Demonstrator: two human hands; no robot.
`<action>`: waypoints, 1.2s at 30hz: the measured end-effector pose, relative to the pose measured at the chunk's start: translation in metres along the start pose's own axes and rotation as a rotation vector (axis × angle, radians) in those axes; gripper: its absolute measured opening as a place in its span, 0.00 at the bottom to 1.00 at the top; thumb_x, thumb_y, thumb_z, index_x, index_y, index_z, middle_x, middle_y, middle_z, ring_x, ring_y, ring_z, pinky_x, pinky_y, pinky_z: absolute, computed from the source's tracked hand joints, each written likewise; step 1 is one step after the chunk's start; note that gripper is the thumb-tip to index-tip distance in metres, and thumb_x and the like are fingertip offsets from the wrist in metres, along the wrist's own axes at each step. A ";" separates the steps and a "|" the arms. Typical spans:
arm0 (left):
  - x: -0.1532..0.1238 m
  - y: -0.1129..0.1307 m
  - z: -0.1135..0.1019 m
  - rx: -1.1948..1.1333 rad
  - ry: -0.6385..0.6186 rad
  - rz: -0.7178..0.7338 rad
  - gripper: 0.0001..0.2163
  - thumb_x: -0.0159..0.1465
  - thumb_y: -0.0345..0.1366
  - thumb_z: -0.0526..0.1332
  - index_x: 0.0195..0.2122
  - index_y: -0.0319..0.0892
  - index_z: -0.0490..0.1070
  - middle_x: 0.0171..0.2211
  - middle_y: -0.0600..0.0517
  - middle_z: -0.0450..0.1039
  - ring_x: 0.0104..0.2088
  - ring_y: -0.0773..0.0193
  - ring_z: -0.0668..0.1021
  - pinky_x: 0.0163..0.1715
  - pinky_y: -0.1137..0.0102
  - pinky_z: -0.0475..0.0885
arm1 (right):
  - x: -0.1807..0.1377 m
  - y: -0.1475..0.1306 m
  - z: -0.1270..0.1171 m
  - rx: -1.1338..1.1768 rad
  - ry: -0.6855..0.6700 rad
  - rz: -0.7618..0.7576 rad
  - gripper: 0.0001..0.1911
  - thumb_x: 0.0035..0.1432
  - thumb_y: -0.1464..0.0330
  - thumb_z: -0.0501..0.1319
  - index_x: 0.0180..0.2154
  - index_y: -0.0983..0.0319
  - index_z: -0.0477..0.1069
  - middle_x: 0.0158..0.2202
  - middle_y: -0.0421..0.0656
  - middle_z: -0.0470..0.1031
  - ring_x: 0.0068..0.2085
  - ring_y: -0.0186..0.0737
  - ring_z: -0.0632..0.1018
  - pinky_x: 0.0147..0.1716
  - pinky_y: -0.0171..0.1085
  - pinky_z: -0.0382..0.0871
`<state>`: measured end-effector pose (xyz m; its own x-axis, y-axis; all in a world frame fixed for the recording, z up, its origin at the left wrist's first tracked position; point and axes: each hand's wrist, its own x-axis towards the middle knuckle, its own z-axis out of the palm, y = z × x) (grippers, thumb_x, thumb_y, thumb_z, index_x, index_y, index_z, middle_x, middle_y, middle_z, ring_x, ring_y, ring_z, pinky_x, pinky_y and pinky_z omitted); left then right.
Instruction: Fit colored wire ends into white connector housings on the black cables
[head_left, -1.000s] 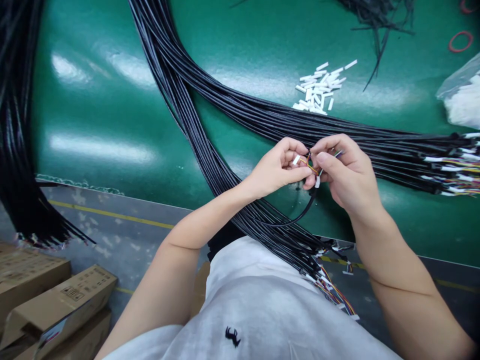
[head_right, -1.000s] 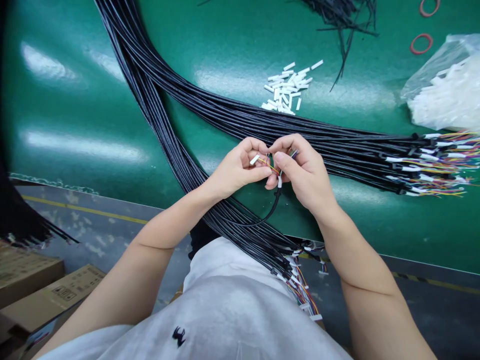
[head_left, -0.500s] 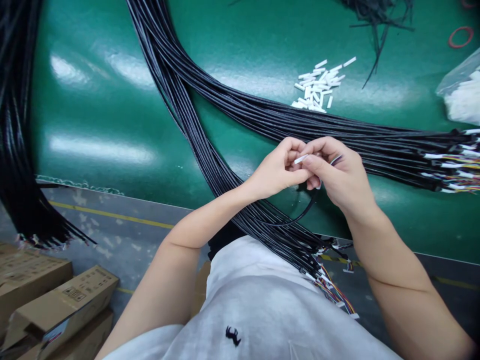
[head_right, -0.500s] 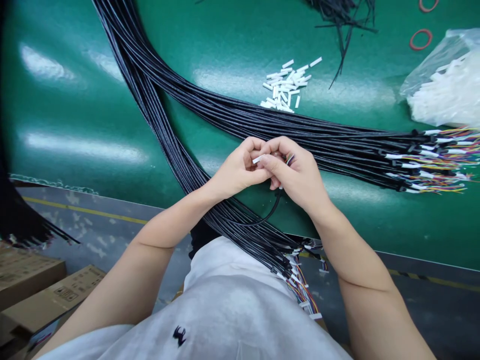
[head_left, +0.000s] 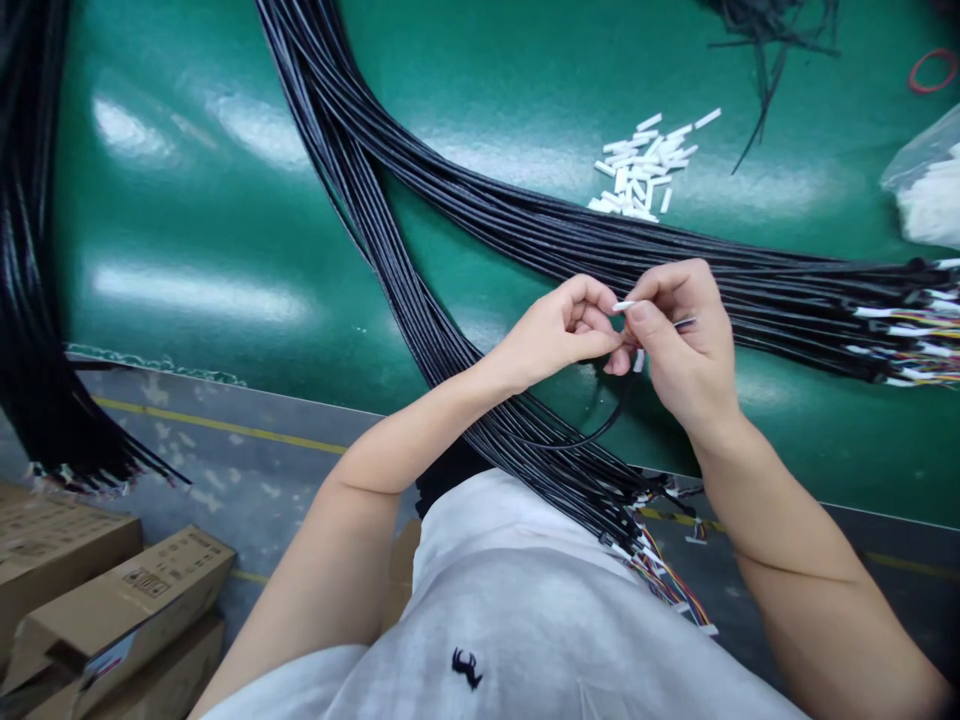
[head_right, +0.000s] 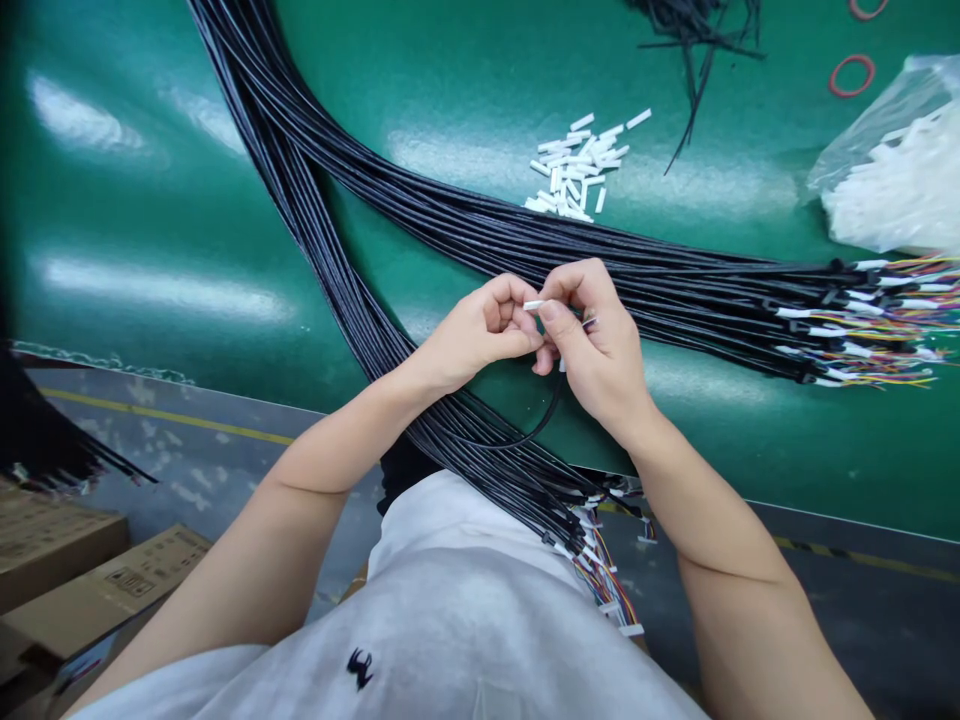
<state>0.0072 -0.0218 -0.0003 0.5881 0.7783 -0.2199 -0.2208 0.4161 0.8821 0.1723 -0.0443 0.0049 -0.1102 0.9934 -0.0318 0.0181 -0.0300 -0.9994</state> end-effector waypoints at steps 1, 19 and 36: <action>0.000 0.001 -0.001 0.010 -0.006 0.000 0.11 0.62 0.33 0.68 0.38 0.42 0.64 0.27 0.56 0.78 0.29 0.70 0.81 0.38 0.70 0.76 | 0.000 0.000 0.000 -0.020 0.025 -0.011 0.15 0.64 0.52 0.67 0.38 0.54 0.68 0.32 0.36 0.71 0.22 0.31 0.72 0.21 0.35 0.69; 0.001 -0.005 0.001 0.224 0.086 0.044 0.19 0.62 0.50 0.71 0.32 0.41 0.66 0.27 0.54 0.75 0.30 0.70 0.77 0.34 0.72 0.69 | 0.003 0.000 -0.006 -0.008 0.016 0.032 0.09 0.64 0.57 0.69 0.39 0.53 0.75 0.31 0.37 0.75 0.25 0.33 0.76 0.23 0.35 0.72; 0.001 -0.004 0.000 0.240 0.126 0.086 0.11 0.65 0.38 0.66 0.32 0.41 0.64 0.28 0.57 0.64 0.30 0.72 0.71 0.33 0.73 0.66 | 0.006 0.001 -0.012 -0.185 0.043 -0.141 0.03 0.61 0.67 0.69 0.34 0.56 0.76 0.33 0.37 0.77 0.30 0.34 0.78 0.27 0.34 0.74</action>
<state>0.0079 -0.0227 -0.0038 0.4708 0.8644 -0.1765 -0.0662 0.2342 0.9699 0.1834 -0.0373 0.0044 -0.0826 0.9902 0.1122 0.1881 0.1261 -0.9740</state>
